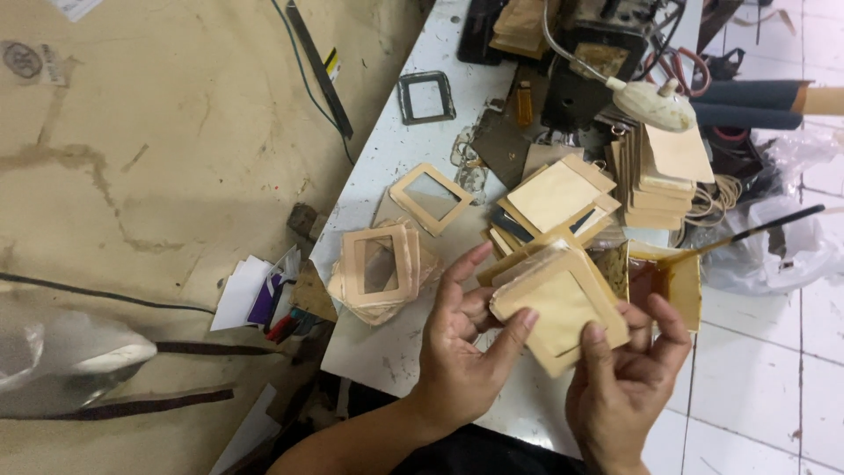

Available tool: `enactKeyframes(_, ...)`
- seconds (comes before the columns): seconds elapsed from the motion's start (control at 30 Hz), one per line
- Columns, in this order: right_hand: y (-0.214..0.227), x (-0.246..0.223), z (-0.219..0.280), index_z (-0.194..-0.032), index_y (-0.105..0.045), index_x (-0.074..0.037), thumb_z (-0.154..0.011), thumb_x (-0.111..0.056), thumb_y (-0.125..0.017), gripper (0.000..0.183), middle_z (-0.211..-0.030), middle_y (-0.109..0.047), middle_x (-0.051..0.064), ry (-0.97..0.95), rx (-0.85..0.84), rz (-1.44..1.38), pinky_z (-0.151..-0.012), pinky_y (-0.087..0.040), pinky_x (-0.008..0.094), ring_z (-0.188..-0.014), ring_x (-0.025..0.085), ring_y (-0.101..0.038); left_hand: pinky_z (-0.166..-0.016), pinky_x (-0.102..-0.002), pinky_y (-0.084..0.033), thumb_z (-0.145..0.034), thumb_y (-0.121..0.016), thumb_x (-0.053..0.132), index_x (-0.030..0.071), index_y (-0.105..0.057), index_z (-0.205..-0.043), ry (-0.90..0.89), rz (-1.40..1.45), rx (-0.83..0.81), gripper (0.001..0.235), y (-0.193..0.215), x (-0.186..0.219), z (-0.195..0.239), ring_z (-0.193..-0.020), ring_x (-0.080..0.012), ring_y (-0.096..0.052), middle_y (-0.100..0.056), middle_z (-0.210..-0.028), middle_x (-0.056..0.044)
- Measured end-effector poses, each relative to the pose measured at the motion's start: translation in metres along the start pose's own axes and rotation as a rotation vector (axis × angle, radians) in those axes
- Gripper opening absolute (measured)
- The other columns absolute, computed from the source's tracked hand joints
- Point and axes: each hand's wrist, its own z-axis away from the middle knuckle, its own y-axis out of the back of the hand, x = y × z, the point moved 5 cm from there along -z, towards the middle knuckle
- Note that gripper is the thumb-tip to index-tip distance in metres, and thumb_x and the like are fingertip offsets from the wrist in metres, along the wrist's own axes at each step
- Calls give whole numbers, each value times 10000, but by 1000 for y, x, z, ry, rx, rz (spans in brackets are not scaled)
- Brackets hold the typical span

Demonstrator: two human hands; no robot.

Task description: The person assembles small rectangular keychains by placing a clear plastic window into a fabric frame, then attaching a backing piece. The person handles multiple units one at a time, aligning and pressing the components together before setting them aside.

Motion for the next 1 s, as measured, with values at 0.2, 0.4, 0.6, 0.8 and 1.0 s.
enactKeyframes(0.2,2,-31,-9,-1502,-232,-69,-846,114,-721,839,-1453,-498,342,580,-244,374,-1184,-461,403,-1348,342,-538,-645,-209,-541,-926,-743,90,117,-590,-1361,123,-135,-12,462,10,0,-4,-711,-69,-619,-717,-974,-95)
enactKeyframes(0.4,-25,-69,-27,-1472,-289,-54,-915,26,-701,698,-1145,-692,219,507,-671,449,-1127,-550,419,-1109,330,-737,-568,-186,-444,-975,-706,31,73,-657,-1284,119,-167,-264,316,4,15,-4,-604,-30,-479,-726,-914,-21)
enactKeyframes(0.6,-19,-50,-32,-1469,-346,-28,-883,21,-701,686,-1016,-750,180,139,-675,323,-905,-576,266,-995,229,-765,-473,-198,-353,-958,-731,83,102,-727,-1138,189,-285,-277,181,7,8,-6,-528,-23,-389,-594,-720,69)
enactKeyframes(0.8,-16,-46,-31,-1456,-350,-29,-889,29,-680,659,-971,-718,187,-14,-634,217,-895,-609,304,-969,226,-731,-558,-190,-424,-949,-735,77,78,-723,-1118,246,-219,-266,170,4,-4,-6,-604,-19,-467,-625,-713,60)
enactKeyframes(1.0,-19,-47,-35,-1428,-380,-24,-868,21,-696,644,-918,-730,170,-114,-572,208,-830,-628,294,-922,224,-742,-696,-185,-535,-946,-726,101,48,-723,-1135,388,-141,-251,197,2,-12,-7,-746,-18,-607,-724,-841,10)
